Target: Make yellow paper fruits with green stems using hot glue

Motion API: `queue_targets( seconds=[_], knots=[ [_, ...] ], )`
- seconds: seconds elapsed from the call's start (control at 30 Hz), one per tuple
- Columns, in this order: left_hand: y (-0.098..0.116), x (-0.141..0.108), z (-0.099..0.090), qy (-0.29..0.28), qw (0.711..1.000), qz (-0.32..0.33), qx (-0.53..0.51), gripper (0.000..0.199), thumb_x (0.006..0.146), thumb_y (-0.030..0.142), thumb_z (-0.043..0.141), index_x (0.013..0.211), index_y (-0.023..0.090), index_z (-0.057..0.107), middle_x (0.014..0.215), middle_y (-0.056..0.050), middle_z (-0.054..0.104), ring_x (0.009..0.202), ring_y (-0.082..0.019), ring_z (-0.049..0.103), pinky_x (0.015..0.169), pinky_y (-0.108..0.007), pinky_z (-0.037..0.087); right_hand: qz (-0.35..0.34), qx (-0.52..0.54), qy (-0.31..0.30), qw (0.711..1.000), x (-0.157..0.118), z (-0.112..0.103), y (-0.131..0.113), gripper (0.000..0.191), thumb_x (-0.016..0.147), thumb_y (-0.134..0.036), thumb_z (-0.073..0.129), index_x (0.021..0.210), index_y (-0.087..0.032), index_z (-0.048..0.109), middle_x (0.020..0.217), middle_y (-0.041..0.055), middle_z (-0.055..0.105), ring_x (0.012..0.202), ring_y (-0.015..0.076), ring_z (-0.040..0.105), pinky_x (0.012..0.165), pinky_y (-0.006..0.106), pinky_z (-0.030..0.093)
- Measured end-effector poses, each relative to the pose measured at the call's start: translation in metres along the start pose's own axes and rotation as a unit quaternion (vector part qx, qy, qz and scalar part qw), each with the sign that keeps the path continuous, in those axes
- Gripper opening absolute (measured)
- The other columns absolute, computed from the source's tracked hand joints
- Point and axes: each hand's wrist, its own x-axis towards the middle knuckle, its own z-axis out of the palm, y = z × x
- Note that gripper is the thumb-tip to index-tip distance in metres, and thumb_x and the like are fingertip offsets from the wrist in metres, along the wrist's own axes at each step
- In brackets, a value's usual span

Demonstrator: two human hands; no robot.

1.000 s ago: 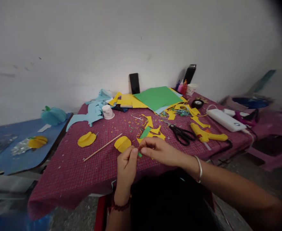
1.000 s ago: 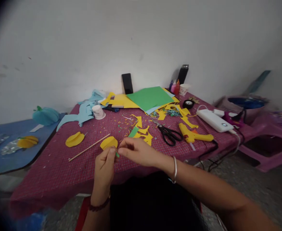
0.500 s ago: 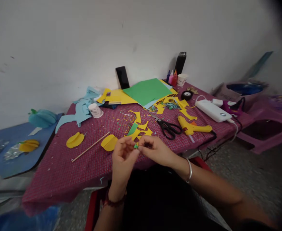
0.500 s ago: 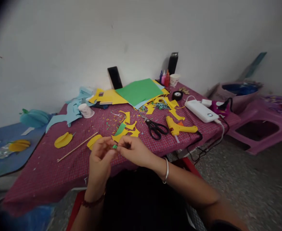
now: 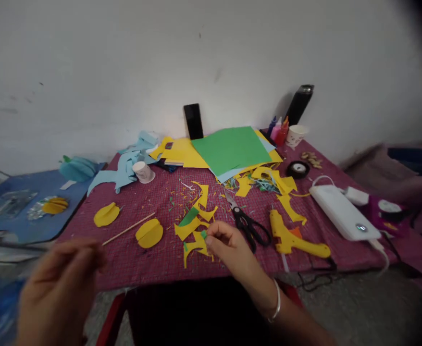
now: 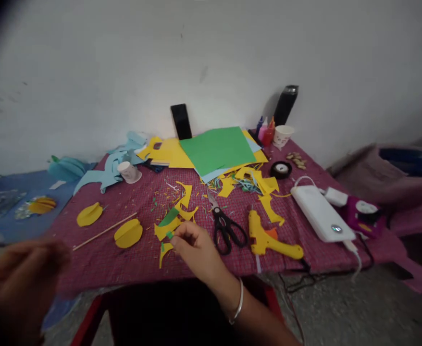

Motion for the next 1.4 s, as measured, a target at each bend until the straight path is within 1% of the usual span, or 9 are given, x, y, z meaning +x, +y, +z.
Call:
queue_targets(
  seconds=[0.07,0.2,0.33,0.67,0.87,0.97,1.2,1.33,1.4],
  knots=[
    [-0.012,-0.027,0.023,-0.093,0.990,-0.090,0.047,0.012,0.076,0.031,0.070,0.084,0.024,0.067,0.079,0.003,0.065,0.068,-0.012,0.055,0.058,-0.022,0.045,0.023,0.014,-0.009,1.000,0.006,-0.002,0.001,0.020,0.077,-0.037,0.060,0.072,-0.020,0.049,0.061,-0.0044,0.047,0.056,0.0104,0.042,0.054,0.023,0.033],
    [-0.023,-0.057,0.084,-0.212,0.974,-0.081,-0.021,0.012,0.079,0.027,0.065,0.090,0.023,0.062,0.079,0.001,0.062,0.073,-0.011,0.057,0.065,-0.022,0.046,0.051,-0.037,-0.037,0.997,0.010,0.000,-0.001,0.017,0.077,-0.033,0.059,0.071,-0.020,0.049,0.062,-0.0049,0.046,0.056,0.0105,0.041,0.054,0.023,0.033],
    [-0.019,-0.052,0.103,-0.304,0.947,-0.086,-0.059,0.036,0.072,0.032,0.070,0.103,0.022,0.054,0.080,0.000,0.060,0.070,-0.013,0.058,0.062,-0.025,0.048,-0.008,-0.157,-0.050,0.986,0.000,0.012,-0.002,0.012,0.078,-0.020,0.055,0.068,-0.020,0.049,0.066,-0.0032,0.048,0.063,0.0121,0.045,0.060,0.024,0.036],
    [0.003,0.024,0.016,-0.542,0.831,0.014,0.125,0.019,0.075,0.024,0.064,0.059,0.017,0.058,0.055,0.005,0.049,0.052,-0.008,0.042,0.048,-0.020,0.032,-0.118,-0.335,-0.028,0.934,-0.031,0.075,0.010,0.013,0.081,-0.012,0.053,0.071,-0.020,0.050,0.067,-0.0033,0.053,0.063,0.0115,0.048,0.060,0.024,0.033],
    [0.022,0.013,-0.032,-0.446,0.853,0.200,0.181,0.015,0.075,0.029,0.067,0.087,0.020,0.064,0.067,0.003,0.058,0.058,-0.011,0.052,0.052,-0.022,0.040,-0.141,-0.359,0.002,0.923,-0.050,0.106,0.011,0.013,0.080,-0.012,0.052,0.071,-0.020,0.048,0.068,-0.0034,0.051,0.061,0.0101,0.046,0.058,0.023,0.032],
    [0.011,-0.011,-0.032,-0.464,0.858,0.172,0.135,0.035,0.064,0.027,0.077,0.094,0.020,0.059,0.068,0.005,0.056,0.056,-0.011,0.052,0.050,-0.021,0.040,-0.177,-0.393,-0.020,0.902,-0.060,0.115,0.009,0.013,0.081,-0.011,0.053,0.072,-0.020,0.048,0.070,-0.0033,0.051,0.062,0.0101,0.045,0.059,0.024,0.032],
    [0.000,-0.014,-0.022,-0.569,0.806,0.139,0.084,0.014,0.074,0.022,0.064,0.065,0.017,0.053,0.060,0.006,0.051,0.056,-0.007,0.045,0.052,-0.020,0.036,-0.208,-0.446,-0.067,0.868,-0.070,0.125,0.003,0.012,0.085,-0.011,0.053,0.076,-0.019,0.050,0.074,-0.0017,0.054,0.070,0.0117,0.049,0.066,0.025,0.035],
    [0.008,-0.002,-0.037,-0.562,0.807,0.135,0.121,0.008,0.075,0.012,0.055,0.069,0.018,0.057,0.057,0.007,0.049,0.051,-0.007,0.043,0.048,-0.020,0.033,-0.190,-0.432,-0.067,0.879,-0.065,0.126,0.007,0.011,0.083,-0.011,0.054,0.075,-0.018,0.052,0.072,-0.0025,0.053,0.066,0.0106,0.047,0.063,0.024,0.034],
    [0.011,0.010,-0.057,-0.506,0.834,0.164,0.148,0.009,0.074,0.011,0.055,0.070,0.018,0.058,0.062,0.005,0.054,0.057,-0.009,0.048,0.053,-0.021,0.038,-0.163,-0.408,-0.053,0.897,-0.058,0.122,0.012,0.011,0.083,-0.011,0.054,0.074,-0.018,0.053,0.071,-0.0027,0.053,0.065,0.0103,0.047,0.061,0.023,0.034]
  ],
)
